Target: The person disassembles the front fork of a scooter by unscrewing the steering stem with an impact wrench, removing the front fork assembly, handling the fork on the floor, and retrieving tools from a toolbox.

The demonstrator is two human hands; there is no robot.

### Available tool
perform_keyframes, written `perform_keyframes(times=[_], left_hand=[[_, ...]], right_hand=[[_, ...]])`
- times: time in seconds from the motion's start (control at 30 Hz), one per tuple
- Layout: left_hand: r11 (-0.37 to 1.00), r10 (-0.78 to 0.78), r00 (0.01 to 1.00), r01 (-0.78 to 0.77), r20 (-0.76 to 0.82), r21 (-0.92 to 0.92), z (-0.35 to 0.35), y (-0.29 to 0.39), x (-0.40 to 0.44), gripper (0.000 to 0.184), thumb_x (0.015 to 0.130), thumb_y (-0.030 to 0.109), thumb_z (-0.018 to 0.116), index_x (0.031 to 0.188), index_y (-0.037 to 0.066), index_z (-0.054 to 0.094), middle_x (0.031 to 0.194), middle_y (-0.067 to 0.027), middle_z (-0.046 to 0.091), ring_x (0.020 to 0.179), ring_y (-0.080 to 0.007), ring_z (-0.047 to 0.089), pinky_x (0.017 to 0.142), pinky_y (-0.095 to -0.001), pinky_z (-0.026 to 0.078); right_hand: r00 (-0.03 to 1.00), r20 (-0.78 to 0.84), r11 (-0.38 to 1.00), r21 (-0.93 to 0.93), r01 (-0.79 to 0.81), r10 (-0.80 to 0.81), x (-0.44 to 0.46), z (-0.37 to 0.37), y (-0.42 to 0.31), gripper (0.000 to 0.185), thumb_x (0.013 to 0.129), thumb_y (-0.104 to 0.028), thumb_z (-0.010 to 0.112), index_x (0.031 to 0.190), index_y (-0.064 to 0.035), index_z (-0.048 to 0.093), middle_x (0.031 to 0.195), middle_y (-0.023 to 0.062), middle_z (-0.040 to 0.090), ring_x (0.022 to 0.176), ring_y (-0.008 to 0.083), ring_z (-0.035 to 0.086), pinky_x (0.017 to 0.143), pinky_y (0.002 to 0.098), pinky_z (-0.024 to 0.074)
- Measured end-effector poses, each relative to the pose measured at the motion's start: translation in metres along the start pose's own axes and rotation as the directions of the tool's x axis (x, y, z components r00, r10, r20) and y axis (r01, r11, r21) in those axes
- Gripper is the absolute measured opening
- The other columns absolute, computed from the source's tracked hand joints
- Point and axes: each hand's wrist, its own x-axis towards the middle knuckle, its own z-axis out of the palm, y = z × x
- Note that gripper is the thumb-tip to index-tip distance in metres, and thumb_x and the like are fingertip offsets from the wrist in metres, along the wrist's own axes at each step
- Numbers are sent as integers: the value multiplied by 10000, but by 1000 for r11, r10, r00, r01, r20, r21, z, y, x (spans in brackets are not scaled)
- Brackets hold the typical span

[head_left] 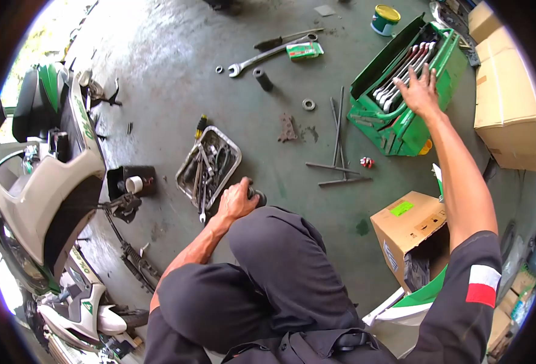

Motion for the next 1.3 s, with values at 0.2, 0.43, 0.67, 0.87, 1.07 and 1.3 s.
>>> perform_keyframes(times=[0.2, 0.43, 0.67, 0.87, 1.07, 1.3], left_hand=[[998, 6, 958, -23, -287, -55, -99, 72, 77, 579, 811, 274, 761, 1264, 11, 515, 942, -284, 682, 907, -437, 677, 807, -487, 535], [1000, 16, 918, -17, -397, -1, -111, 39, 192, 470, 801, 284, 749, 1141, -5, 604, 1022, -260, 690, 990, -412, 668, 877, -463, 517], [995, -6, 954, 36, -300, 97, -72, -22, 275, 466, 796, 295, 743, 1100, -22, 588, 976, -260, 689, 951, -437, 663, 830, -512, 503], [858, 368, 924, -295, -104, 421, -66, 67, 268, 395, 826, 215, 701, 1134, 5, 571, 1254, -227, 543, 1172, -374, 536, 961, -479, 473], [745, 590, 806, -567, 50, 352, 26, 105, 348, 456, 771, 113, 706, 1188, 3, 557, 1144, -206, 550, 1063, -377, 571, 908, -477, 512], [769, 636, 761, -611, -127, 188, -36, 109, 357, 426, 722, 124, 734, 1092, 6, 559, 1036, -227, 563, 989, -400, 580, 845, -460, 527]], right_hand=[[1000, -14, 998, 61, 12, -12, -5, -4, -2, 780, 941, -644, 447, 1543, -162, 335, 1640, 206, 101, 1508, 441, 19, 1182, 598, 191], [997, -64, 998, 46, 50, -47, -9, -1, 2, 698, 946, -491, 521, 1523, -127, 371, 1631, 210, 141, 1506, 441, 49, 1195, 558, 204], [977, -163, 990, -46, 134, -140, -13, 1, 4, 626, 967, -416, 526, 1494, -102, 403, 1602, 235, 199, 1489, 453, 113, 1202, 509, 219], [972, -190, 987, 49, 151, -139, -20, -5, 0, 582, 970, -357, 547, 1470, -85, 426, 1586, 229, 233, 1483, 437, 147, 1199, 501, 228], [978, -158, 987, 67, 148, -136, -20, -15, -6, 574, 945, -268, 591, 1462, -73, 434, 1592, 184, 247, 1491, 398, 162, 1206, 486, 222], [984, -115, 988, 57, 145, -138, -17, -16, -4, 566, 979, -235, 558, 1513, -147, 391, 1614, 121, 262, 1505, 353, 169, 1217, 462, 177]])
